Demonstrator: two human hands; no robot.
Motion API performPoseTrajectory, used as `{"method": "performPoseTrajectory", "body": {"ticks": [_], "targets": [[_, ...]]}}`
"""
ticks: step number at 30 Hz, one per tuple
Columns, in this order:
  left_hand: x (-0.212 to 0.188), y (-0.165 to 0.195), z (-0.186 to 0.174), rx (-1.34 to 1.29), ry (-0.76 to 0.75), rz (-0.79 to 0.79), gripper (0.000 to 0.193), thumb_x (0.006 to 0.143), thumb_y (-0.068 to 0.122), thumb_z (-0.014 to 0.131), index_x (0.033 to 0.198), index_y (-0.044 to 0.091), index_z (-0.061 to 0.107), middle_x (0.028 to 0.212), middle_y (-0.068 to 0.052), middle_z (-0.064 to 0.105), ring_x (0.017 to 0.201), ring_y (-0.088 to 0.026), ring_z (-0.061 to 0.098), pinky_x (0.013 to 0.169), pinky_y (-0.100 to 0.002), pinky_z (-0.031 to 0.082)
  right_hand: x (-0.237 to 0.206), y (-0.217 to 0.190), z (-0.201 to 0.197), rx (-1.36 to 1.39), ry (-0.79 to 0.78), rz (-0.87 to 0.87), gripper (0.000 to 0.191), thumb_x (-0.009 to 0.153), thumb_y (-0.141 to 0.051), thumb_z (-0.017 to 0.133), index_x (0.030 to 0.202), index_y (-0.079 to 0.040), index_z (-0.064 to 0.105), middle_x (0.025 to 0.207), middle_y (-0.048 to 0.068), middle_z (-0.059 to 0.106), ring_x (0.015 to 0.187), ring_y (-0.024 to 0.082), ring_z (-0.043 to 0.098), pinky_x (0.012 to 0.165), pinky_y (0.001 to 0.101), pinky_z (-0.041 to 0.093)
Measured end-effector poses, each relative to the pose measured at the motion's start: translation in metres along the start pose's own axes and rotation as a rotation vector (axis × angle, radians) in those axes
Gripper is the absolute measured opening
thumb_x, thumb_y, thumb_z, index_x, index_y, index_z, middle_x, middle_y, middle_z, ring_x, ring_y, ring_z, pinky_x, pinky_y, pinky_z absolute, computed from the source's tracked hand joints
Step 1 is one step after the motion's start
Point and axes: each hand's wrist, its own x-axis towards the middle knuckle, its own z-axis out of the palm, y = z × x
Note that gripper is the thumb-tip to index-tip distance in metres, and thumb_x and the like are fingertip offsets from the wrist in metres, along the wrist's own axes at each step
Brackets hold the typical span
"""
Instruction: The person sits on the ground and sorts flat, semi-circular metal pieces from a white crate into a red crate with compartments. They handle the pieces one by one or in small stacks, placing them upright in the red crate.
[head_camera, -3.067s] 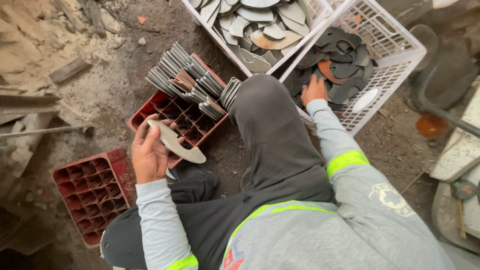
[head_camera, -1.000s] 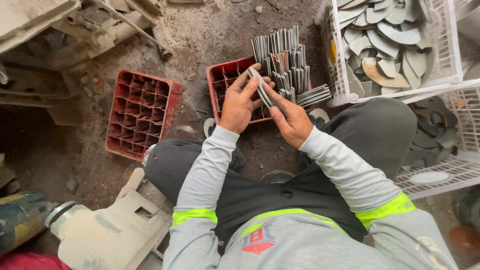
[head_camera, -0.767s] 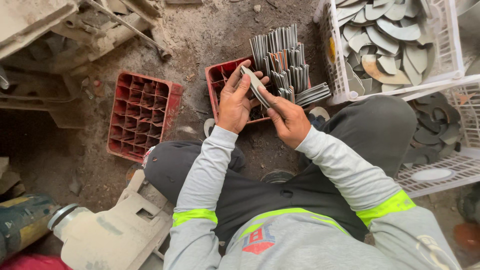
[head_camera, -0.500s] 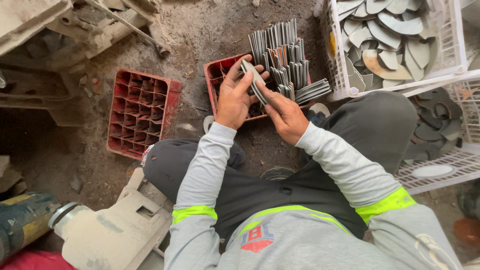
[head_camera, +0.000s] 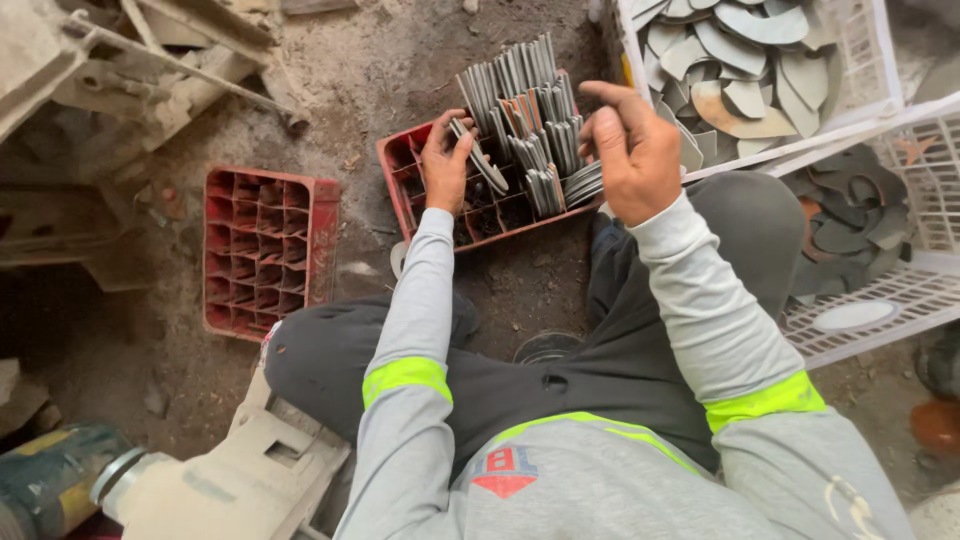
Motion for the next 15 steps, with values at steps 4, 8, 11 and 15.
{"method": "performPoseTrajectory", "body": {"ticks": [4,8,11,15], "targets": [[0.027,-0.028,0.007,0.176,-0.012,0.114,0.037,0.1,-0.001,0.065,0.136,0.007,0.058,0.127,-0.007,0.064,0.115,-0.017,0.063,0.092,-0.034,0.061,0.002,-0.005,0.001,-0.094,-0.028,0.008,0.027,0.114,-0.014,0.052,0.133,0.001,0.065,0.085,0.005,0.069,0.077,0.009,0.066,0.071,0.0257,0.055],[0.043,-0.038,0.018,0.343,-0.042,0.163,0.037,0.099,-0.007,0.064,0.134,0.005,0.06,0.125,-0.005,0.063,0.11,-0.015,0.061,0.095,-0.028,0.053,0.008,-0.009,-0.001,-0.119,-0.072,0.074,0.028,0.111,-0.014,0.052,0.132,0.0,0.064,0.082,0.006,0.071,0.073,0.009,0.066,0.068,0.0262,0.054],[0.045,-0.052,0.029,0.346,-0.02,0.222,0.039,0.097,-0.011,0.059,0.133,0.005,0.058,0.129,-0.007,0.062,0.122,-0.018,0.058,0.106,-0.03,0.045,0.012,-0.008,-0.001,-0.117,-0.083,0.054,0.027,0.111,-0.014,0.053,0.131,0.0,0.064,0.088,0.01,0.072,0.079,0.013,0.071,0.071,0.0283,0.057],[0.029,-0.069,0.045,0.486,0.107,0.223,0.045,0.098,-0.009,0.059,0.14,0.008,0.056,0.138,-0.011,0.062,0.134,-0.024,0.056,0.112,-0.035,0.043,0.017,-0.006,-0.001,-0.184,-0.126,-0.041,0.028,0.109,-0.014,0.056,0.132,0.001,0.062,0.099,0.018,0.072,0.086,0.023,0.077,0.075,0.034,0.058]]}}
